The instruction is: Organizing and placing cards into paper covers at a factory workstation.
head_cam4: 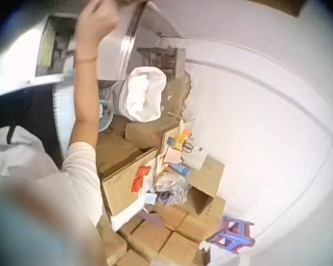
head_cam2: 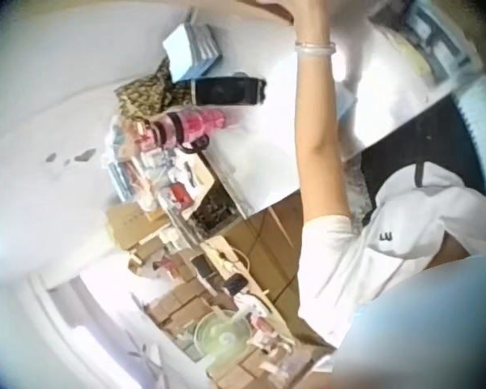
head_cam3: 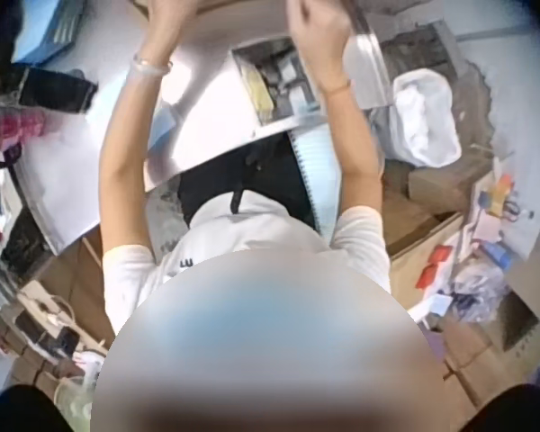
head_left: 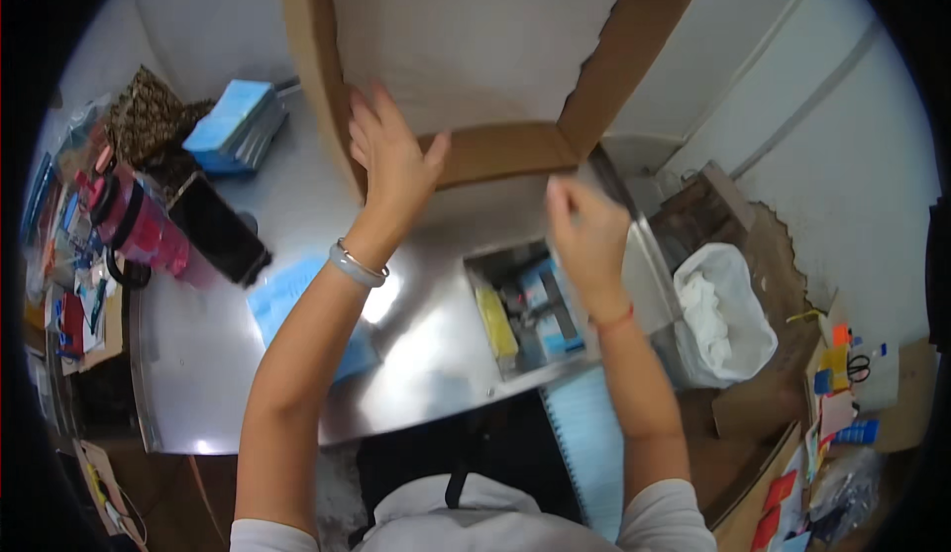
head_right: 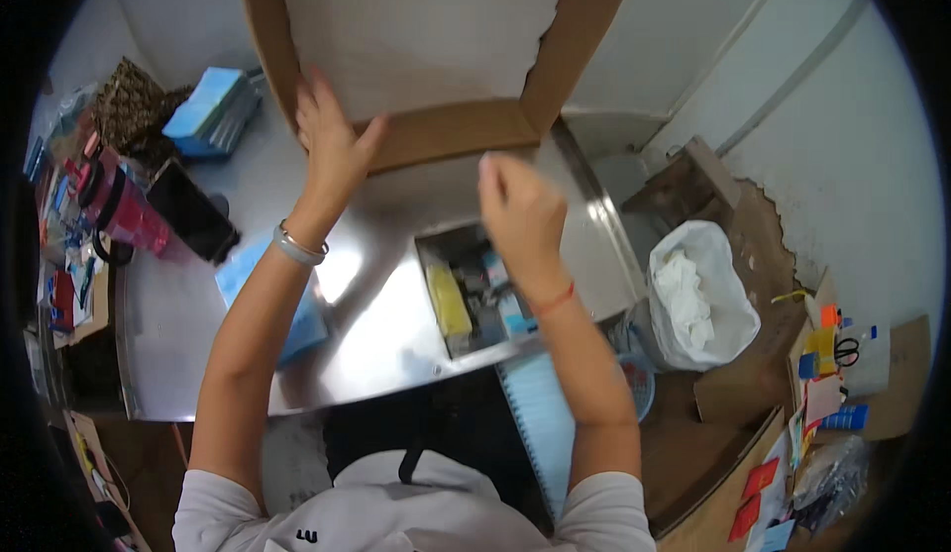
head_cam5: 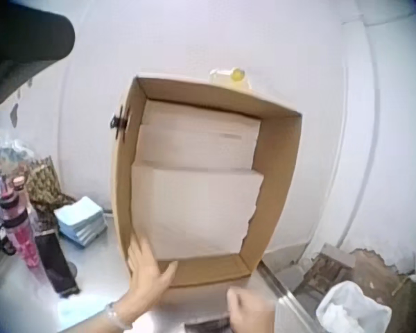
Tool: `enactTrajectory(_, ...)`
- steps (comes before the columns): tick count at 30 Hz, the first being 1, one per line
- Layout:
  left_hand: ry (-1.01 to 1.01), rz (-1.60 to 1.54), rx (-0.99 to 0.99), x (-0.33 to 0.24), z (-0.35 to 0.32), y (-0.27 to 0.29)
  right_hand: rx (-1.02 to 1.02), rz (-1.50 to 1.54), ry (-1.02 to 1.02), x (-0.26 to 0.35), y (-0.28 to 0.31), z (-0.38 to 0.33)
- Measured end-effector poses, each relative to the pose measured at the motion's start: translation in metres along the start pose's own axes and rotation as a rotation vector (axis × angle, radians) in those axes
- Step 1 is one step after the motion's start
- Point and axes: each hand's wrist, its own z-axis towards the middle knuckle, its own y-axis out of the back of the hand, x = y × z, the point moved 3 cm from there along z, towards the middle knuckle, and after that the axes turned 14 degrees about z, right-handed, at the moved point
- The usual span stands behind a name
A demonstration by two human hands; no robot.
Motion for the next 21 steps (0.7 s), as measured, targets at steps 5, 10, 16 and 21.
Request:
enactTrajectory(5, 0.149, 0.195, -0.334, 0.011, 0.107, -0.034, -0.057, -0.047, 0.116, -0.085, -0.005, 0.181)
enactTrajectory(10, 0.223, 0.104, -0.531, 0.016, 0.153, -0.044, -0.120, 0.100, -0.056, -0.111, -0.030, 0.247)
enactTrajectory(16, 0.242, 0.435, -0.222, 0.008, 0.150, -0.023, -0.245, -0.159, -0.376, -0.112, -0.055, 0.255)
enactTrajectory(21, 0.018, 0.428, -0.397, 0.025, 0.162, -0.029, -0.153, 0.016, -0.056, -0.114, -0.048, 0.238)
